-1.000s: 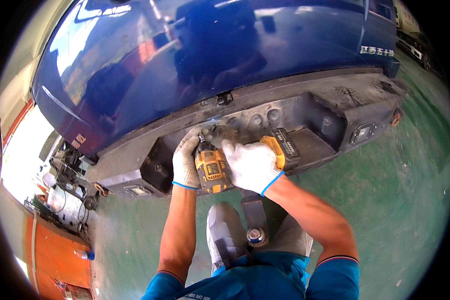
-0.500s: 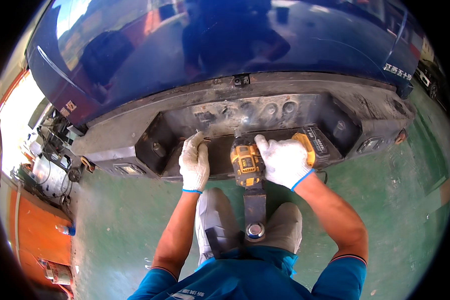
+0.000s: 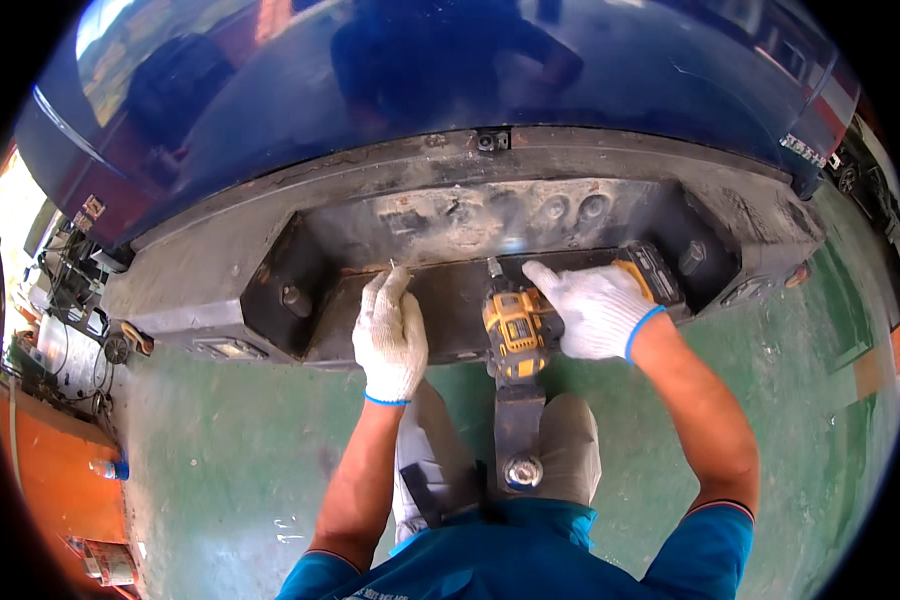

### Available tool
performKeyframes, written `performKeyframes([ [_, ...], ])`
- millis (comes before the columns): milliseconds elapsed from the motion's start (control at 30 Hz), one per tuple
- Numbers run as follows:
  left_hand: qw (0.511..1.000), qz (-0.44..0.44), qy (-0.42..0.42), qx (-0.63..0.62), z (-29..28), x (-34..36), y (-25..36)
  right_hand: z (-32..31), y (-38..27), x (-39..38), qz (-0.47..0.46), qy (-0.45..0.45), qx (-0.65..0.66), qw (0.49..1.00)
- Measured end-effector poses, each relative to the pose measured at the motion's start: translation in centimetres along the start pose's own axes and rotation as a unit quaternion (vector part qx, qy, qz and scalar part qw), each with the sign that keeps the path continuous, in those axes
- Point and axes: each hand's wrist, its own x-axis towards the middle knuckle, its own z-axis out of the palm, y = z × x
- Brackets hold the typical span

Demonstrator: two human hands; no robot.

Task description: The person uses a cordless impact driver to remove and install screws on the rear bumper of a blue car. They work on the lower section of the bumper, repeatedly loosening and tightening fasteners while another person assists nearby.

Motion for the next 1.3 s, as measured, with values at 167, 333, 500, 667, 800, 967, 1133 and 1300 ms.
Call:
performKeyframes([
  [167, 1.000, -0.002, -0.018, 0.003, 0.0, 0.1, 0.1, -1.6, 0.0, -0.1, 0.023, -0.078, 0.050, 0.995],
  [333, 0.999, -0.001, -0.033, 0.014, -0.2, 0.2, 0.3, -1.1, -0.5, -0.9, -0.001, 0.014, 0.050, 0.999],
  [500, 0.997, -0.017, -0.057, 0.052, -0.6, -0.1, 0.6, -0.5, -0.8, -0.8, -0.016, 0.054, 0.011, 0.998],
  [667, 0.996, -0.013, -0.056, 0.068, -0.5, -0.1, 0.8, 0.1, -0.4, -0.8, -0.043, 0.088, 0.017, 0.995],
  [800, 0.994, 0.006, -0.045, 0.100, -0.4, 0.1, 0.9, 0.2, -0.5, -0.9, -0.041, 0.093, 0.003, 0.995],
  [967, 0.994, -0.020, -0.016, 0.109, 0.0, 0.1, 1.5, 0.6, -0.2, -1.0, -0.050, 0.139, 0.021, 0.989],
  [1133, 0.989, -0.006, -0.002, 0.149, 0.3, -0.1, 1.7, 1.3, -0.2, -1.6, -0.064, 0.161, -0.005, 0.985],
  [1300, 0.986, 0.005, 0.010, 0.164, 0.4, -0.2, 1.7, 2.3, 0.6, -1.7, -0.083, 0.175, 0.011, 0.981],
])
